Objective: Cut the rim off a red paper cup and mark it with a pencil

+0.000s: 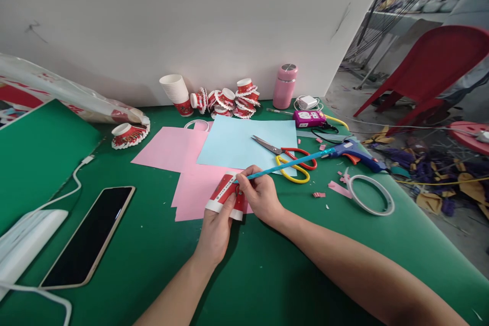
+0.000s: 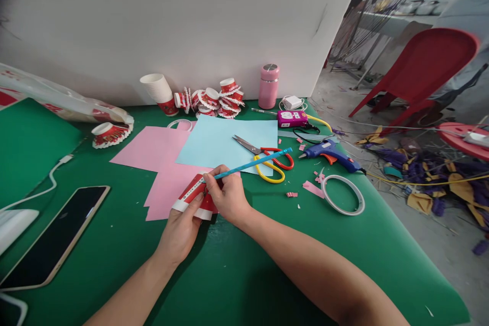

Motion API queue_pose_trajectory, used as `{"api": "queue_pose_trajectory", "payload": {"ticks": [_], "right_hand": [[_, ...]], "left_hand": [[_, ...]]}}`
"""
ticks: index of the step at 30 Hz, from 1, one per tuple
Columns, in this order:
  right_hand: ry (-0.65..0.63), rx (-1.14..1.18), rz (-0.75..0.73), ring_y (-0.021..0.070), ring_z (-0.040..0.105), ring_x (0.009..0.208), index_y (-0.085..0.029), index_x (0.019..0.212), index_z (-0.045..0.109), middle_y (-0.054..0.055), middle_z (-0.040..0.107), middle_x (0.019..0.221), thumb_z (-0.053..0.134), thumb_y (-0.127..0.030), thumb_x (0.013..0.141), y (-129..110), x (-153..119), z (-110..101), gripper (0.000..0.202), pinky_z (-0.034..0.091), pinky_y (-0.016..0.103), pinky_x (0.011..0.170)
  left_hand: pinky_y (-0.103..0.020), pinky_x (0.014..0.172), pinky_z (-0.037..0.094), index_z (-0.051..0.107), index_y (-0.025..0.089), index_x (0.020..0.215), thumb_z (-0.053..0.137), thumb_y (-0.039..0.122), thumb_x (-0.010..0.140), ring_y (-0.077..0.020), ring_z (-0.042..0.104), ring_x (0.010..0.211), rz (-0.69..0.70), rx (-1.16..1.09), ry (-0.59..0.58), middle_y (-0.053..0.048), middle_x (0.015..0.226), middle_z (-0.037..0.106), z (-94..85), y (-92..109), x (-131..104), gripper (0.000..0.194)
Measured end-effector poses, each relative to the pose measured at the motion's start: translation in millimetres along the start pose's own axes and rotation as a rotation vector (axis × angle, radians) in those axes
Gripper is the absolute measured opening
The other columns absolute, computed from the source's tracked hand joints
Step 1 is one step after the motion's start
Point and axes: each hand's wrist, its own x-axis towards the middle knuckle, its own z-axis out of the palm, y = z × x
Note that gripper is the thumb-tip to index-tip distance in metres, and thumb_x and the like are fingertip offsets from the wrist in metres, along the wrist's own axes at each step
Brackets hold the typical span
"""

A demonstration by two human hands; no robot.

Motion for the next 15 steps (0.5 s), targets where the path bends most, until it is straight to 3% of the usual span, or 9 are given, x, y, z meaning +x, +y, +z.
{"api": "queue_pose_trajectory", "payload": {"ticks": [15], "right_hand": [[0.007, -0.053, -0.012, 0.0107, 0.05, 0.046, -0.021, 0.068, 0.044, -0.003, 0.05, 0.052, 0.044, -0.031, 0.083, -4.0, 0.6, -1.9, 0.018, 0.04, 0.021, 0.045]], "left_hand": [[-0.037, 0.099, 0.039, 0.062, 0.026, 0.109, 0.066, 0.034, 0.072, -0.0259, 0.047, 0.121, 0.01, -0.009, -0.008, -0.004, 0.119, 0.062, -0.6, -0.3, 0.9, 0.038]]}}
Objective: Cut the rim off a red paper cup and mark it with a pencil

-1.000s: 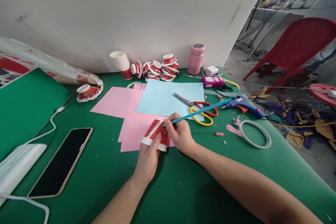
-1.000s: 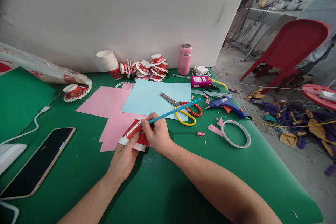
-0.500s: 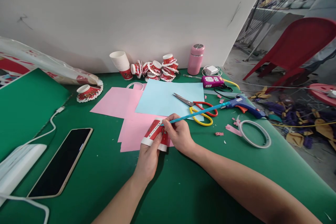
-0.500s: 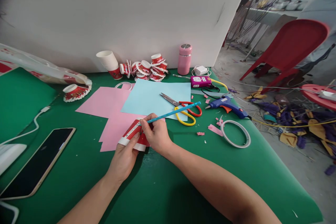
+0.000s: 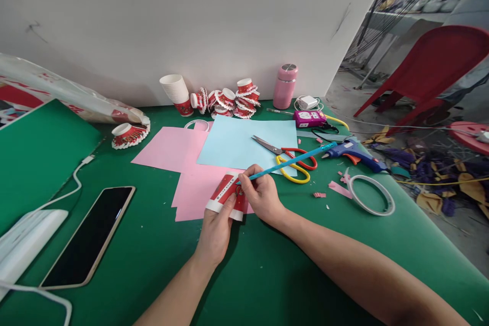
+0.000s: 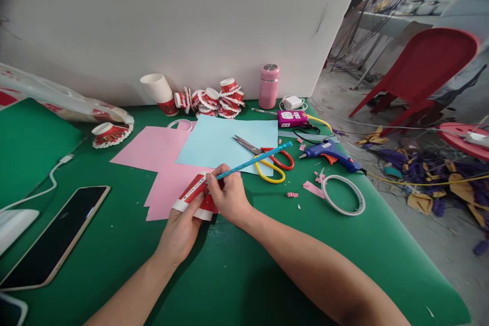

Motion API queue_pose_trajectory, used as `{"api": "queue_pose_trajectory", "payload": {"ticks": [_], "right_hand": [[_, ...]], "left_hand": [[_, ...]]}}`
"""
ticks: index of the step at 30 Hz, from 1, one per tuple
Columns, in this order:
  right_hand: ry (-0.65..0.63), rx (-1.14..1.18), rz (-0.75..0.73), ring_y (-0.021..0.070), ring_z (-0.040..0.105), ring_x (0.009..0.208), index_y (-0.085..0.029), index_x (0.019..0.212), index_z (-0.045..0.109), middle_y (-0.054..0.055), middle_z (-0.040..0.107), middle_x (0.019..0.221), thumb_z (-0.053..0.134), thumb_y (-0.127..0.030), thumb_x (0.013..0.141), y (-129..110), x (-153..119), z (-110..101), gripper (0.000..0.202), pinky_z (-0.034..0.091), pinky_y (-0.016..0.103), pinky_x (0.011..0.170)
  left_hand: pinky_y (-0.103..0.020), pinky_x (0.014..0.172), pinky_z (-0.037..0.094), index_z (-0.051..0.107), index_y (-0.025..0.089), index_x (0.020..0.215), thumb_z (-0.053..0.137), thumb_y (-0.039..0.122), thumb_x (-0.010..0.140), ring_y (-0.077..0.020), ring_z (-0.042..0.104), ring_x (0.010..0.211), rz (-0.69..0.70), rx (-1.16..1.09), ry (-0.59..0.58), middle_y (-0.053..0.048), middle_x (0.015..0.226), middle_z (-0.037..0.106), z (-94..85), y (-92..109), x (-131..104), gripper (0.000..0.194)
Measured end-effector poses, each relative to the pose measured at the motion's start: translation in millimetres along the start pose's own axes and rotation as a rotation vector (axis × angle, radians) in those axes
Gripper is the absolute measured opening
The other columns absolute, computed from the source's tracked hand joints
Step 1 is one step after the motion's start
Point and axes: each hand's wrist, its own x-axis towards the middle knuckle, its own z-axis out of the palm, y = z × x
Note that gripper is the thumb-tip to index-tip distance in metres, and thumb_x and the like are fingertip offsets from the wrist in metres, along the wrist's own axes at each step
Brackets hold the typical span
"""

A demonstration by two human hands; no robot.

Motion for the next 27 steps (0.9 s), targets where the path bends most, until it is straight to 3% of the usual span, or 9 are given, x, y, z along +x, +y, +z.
{"api": "queue_pose_trajectory", "payload": {"ticks": [15, 27], "right_hand": [[0.004, 0.041, -0.007, 0.0105, 0.048, 0.047, -0.019, 0.069, 0.047, -0.002, 0.05, 0.055, 0.046, -0.032, 0.083, 2.3, -0.9, 1.1, 0.019, 0.038, 0.021, 0.045], [0.001, 0.037, 0.004, 0.0097, 0.048, 0.046, -0.019, 0.07, 0.049, -0.003, 0.05, 0.055, 0.047, -0.034, 0.083, 3.0, 0.6, 2.1, 0.02, 0.04, 0.021, 0.045]], "left_hand": [[-0.034, 0.095, 0.041, 0.061, 0.025, 0.11, 0.067, 0.035, 0.072, -0.0269, 0.041, 0.125, -0.036, -0.002, 0.019, -0.004, 0.122, 0.06, 1.0, 1.9, -1.9, 0.04], [-0.035, 0.093, 0.044, 0.061, 0.024, 0.11, 0.068, 0.036, 0.07, -0.0282, 0.045, 0.122, -0.04, 0.016, 0.035, -0.005, 0.12, 0.061, 1.8, 2.3, -0.6, 0.042]]}}
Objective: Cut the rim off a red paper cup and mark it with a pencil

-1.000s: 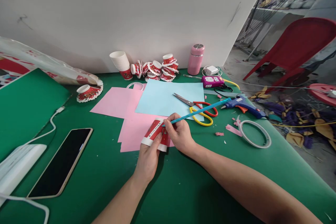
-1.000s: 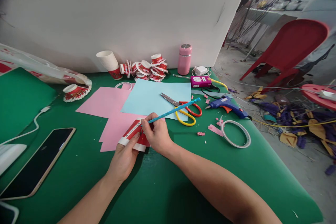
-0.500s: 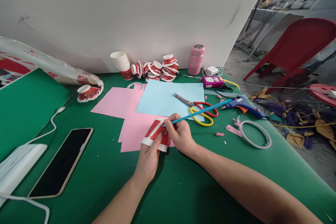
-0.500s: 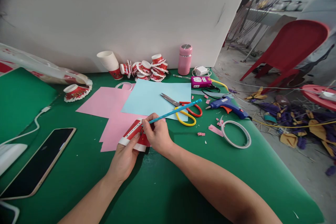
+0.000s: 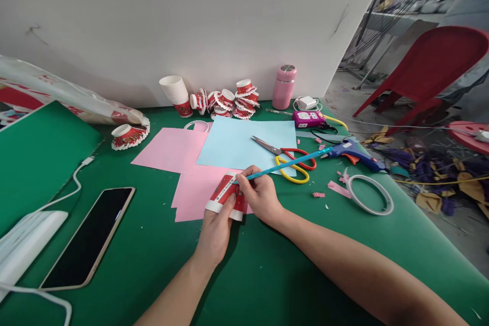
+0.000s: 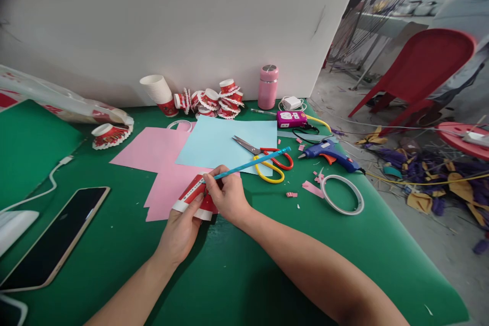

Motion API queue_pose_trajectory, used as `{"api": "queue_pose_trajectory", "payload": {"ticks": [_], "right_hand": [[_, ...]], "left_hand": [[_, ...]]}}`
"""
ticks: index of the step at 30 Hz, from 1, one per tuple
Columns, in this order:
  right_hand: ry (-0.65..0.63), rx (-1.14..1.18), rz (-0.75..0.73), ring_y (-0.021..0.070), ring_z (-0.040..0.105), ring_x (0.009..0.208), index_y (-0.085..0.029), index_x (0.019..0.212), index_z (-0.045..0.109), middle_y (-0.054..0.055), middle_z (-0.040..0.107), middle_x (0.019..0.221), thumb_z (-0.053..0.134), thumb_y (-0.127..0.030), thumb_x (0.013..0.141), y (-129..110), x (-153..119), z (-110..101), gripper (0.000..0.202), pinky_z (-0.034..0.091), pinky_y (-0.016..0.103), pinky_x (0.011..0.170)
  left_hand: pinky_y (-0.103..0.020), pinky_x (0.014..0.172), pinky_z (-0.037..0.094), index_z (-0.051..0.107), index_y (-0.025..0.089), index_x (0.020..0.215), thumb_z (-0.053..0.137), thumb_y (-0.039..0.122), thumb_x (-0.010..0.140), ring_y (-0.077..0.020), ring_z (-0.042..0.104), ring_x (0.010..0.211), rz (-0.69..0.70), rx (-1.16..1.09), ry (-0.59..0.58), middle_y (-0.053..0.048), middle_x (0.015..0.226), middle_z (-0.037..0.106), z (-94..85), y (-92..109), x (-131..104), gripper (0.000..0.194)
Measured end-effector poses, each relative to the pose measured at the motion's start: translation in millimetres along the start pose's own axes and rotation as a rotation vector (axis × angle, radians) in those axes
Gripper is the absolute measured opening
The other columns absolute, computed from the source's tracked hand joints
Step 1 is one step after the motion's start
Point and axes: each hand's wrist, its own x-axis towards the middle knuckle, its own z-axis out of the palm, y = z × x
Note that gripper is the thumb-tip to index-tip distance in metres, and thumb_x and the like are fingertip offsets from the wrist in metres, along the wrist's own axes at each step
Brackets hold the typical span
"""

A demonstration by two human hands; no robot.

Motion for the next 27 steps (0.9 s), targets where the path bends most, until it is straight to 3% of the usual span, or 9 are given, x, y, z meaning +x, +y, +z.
{"api": "queue_pose_trajectory", "payload": {"ticks": [11, 27], "right_hand": [[-0.001, -0.04, 0.0, 0.0096, 0.049, 0.044, -0.02, 0.068, 0.044, -0.004, 0.051, 0.051, 0.045, -0.03, 0.083, -3.3, -0.3, -2.2, 0.019, 0.038, 0.019, 0.042], [0.005, 0.006, -0.036, 0.0101, 0.05, 0.048, -0.019, 0.068, 0.049, -0.001, 0.053, 0.058, 0.046, -0.032, 0.084, 0.3, -0.8, -1.0, 0.02, 0.04, 0.021, 0.046]], "left_hand": [[-0.036, 0.096, 0.042, 0.062, 0.025, 0.108, 0.068, 0.034, 0.07, -0.0269, 0.047, 0.12, 0.023, -0.03, -0.016, -0.004, 0.119, 0.062, 0.8, 0.1, 0.3, 0.039], [-0.036, 0.097, 0.041, 0.061, 0.024, 0.11, 0.067, 0.034, 0.071, -0.0274, 0.043, 0.124, 0.009, -0.013, -0.008, -0.005, 0.12, 0.061, 0.6, 1.2, -1.6, 0.041]]}}
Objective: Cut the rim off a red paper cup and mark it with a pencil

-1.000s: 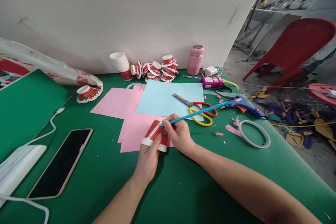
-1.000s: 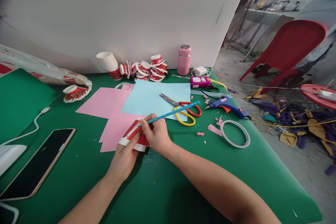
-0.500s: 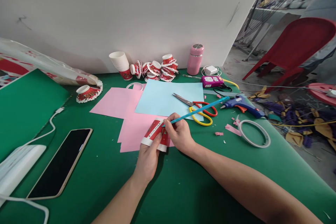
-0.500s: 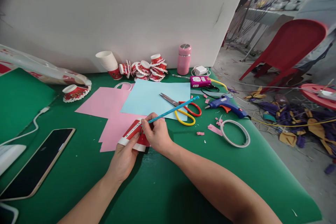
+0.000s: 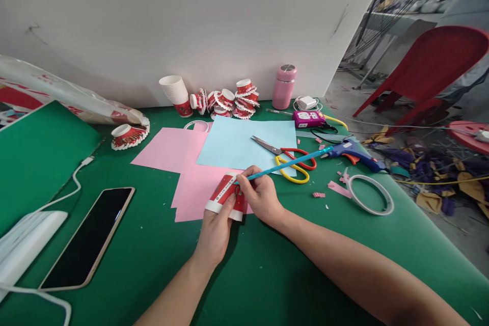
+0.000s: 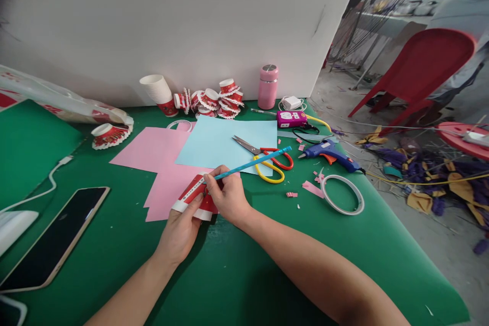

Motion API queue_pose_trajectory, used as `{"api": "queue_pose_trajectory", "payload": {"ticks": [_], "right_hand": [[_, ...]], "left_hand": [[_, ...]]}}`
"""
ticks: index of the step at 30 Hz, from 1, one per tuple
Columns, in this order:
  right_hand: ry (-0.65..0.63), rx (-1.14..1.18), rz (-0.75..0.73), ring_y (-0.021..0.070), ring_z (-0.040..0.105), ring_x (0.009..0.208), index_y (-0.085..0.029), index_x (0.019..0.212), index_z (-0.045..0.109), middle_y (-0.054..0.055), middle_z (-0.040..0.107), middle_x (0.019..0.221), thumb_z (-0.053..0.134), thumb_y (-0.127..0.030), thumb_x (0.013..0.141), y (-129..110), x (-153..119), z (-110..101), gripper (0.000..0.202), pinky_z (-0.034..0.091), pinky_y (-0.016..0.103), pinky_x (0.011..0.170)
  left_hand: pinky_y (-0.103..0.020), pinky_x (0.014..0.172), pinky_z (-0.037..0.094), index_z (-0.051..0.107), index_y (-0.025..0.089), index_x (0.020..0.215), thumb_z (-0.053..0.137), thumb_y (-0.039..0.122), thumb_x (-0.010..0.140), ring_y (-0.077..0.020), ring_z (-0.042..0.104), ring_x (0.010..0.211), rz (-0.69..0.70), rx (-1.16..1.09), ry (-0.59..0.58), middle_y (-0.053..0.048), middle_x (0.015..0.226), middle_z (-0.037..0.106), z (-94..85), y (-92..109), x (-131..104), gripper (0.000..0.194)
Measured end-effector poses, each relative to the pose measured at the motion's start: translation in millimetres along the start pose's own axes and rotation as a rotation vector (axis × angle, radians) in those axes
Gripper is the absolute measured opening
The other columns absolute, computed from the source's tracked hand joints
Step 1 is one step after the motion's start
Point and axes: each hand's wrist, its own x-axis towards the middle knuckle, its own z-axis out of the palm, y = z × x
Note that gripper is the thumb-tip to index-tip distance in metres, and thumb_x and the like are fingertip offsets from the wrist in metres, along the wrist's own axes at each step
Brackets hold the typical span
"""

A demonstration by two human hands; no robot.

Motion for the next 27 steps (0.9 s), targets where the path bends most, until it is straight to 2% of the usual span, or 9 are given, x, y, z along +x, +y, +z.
{"api": "queue_pose_trajectory", "payload": {"ticks": [8, 16, 21, 27], "right_hand": [[-0.005, -0.017, 0.017, 0.0098, 0.049, 0.045, -0.019, 0.068, 0.046, -0.003, 0.052, 0.053, 0.046, -0.031, 0.083, -1.3, 0.7, -0.2, 0.019, 0.038, 0.02, 0.044], [-0.019, -0.033, 0.04, 0.0104, 0.049, 0.046, -0.02, 0.067, 0.043, -0.003, 0.051, 0.053, 0.043, -0.031, 0.083, -3.9, 0.1, -1.3, 0.02, 0.038, 0.021, 0.045], [-0.019, -0.061, 0.043, 0.0108, 0.048, 0.045, -0.021, 0.067, 0.042, -0.004, 0.048, 0.05, 0.043, -0.031, 0.083, -2.4, 0.0, -1.1, 0.019, 0.038, 0.021, 0.045], [-0.019, -0.039, 0.054, 0.0104, 0.048, 0.045, -0.021, 0.068, 0.042, -0.004, 0.049, 0.051, 0.043, -0.031, 0.084, -1.5, -1.0, -1.4, 0.019, 0.039, 0.021, 0.045]], "left_hand": [[-0.037, 0.097, 0.04, 0.062, 0.023, 0.108, 0.068, 0.033, 0.07, -0.0274, 0.045, 0.122, -0.008, -0.017, 0.023, -0.005, 0.116, 0.063, 0.5, -0.5, 0.5, 0.04], [-0.033, 0.09, 0.045, 0.064, 0.026, 0.104, 0.066, 0.031, 0.073, -0.0237, 0.054, 0.112, 0.005, -0.059, -0.012, -0.002, 0.112, 0.065, -0.8, 1.4, 0.7, 0.031], [-0.033, 0.089, 0.045, 0.064, 0.025, 0.103, 0.066, 0.029, 0.073, -0.0235, 0.055, 0.11, -0.011, -0.067, 0.004, -0.003, 0.11, 0.066, -0.8, 2.3, 0.8, 0.03], [-0.035, 0.091, 0.044, 0.063, 0.024, 0.105, 0.065, 0.03, 0.074, -0.0247, 0.054, 0.112, -0.006, -0.07, -0.033, -0.003, 0.113, 0.065, 0.3, 3.5, 0.9, 0.032]]}}
